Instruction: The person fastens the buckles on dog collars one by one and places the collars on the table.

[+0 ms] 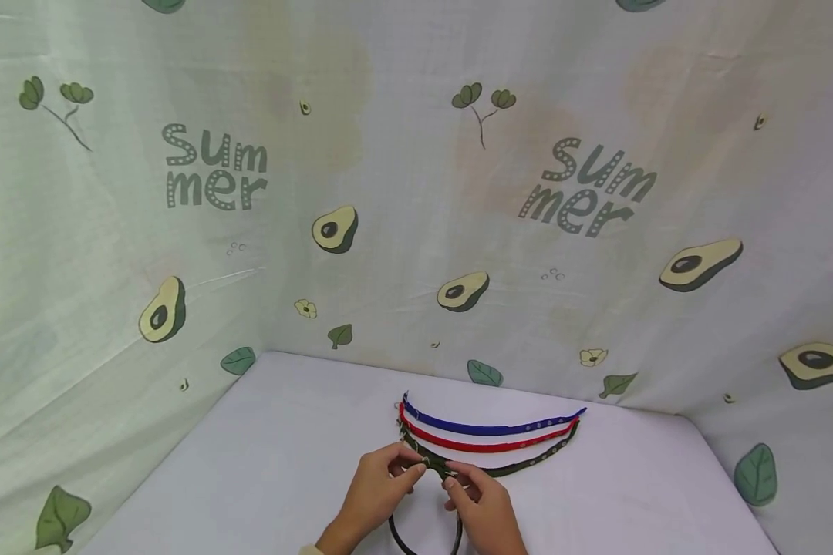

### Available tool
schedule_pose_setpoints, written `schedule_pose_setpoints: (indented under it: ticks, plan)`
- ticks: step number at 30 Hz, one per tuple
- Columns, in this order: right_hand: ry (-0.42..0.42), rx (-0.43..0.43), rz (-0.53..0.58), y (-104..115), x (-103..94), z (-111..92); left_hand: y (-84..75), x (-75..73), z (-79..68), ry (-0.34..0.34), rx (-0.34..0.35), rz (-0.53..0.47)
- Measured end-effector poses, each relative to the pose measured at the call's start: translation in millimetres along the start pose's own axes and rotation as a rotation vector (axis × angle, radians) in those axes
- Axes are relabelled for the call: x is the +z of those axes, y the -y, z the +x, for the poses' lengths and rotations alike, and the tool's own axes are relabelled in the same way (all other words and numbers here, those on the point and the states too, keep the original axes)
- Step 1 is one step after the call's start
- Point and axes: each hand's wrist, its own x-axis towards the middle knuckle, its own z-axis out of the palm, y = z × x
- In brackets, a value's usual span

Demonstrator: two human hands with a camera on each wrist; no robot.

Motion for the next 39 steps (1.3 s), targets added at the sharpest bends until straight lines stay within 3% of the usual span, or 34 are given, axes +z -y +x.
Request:
schedule_pose_setpoints:
  ticks: [7, 12, 14, 24, 33, 39]
  plan:
    - [0.076, 0.006, -0.038, -5.2, 3.1, 1.0, 10.8, -9.9, 1.7, -0.029, -0.016, -0.016]
    - [0.153, -0.017, -0.103, -7.1, 3.6, 2.3, 16.1, -17.4, 4.7, -0.055, -0.016, 0.025]
    - [0.192, -0.023, -0.079, -8.1, 4.7, 2.1, 18.1, -21.1, 6.6, -0.055, -0.012, 0.037]
    - [0.291, 0.037, 0.056, -9.5, 22.3, 0.1, 32.3, -44.5, 10.1, 0.053, -0.05, 0.036]
    - [0.32, 0.013, 0.034, -2.5, 37.3, 7.2, 45.5, -61.1, 12.4, 0.131, -0.101, 0.093]
    - [0.331, 0.003, 0.027, 1.5, 49.1, 13.7, 46.4, -73.7, 13.4, 0.144, -0.099, 0.142]
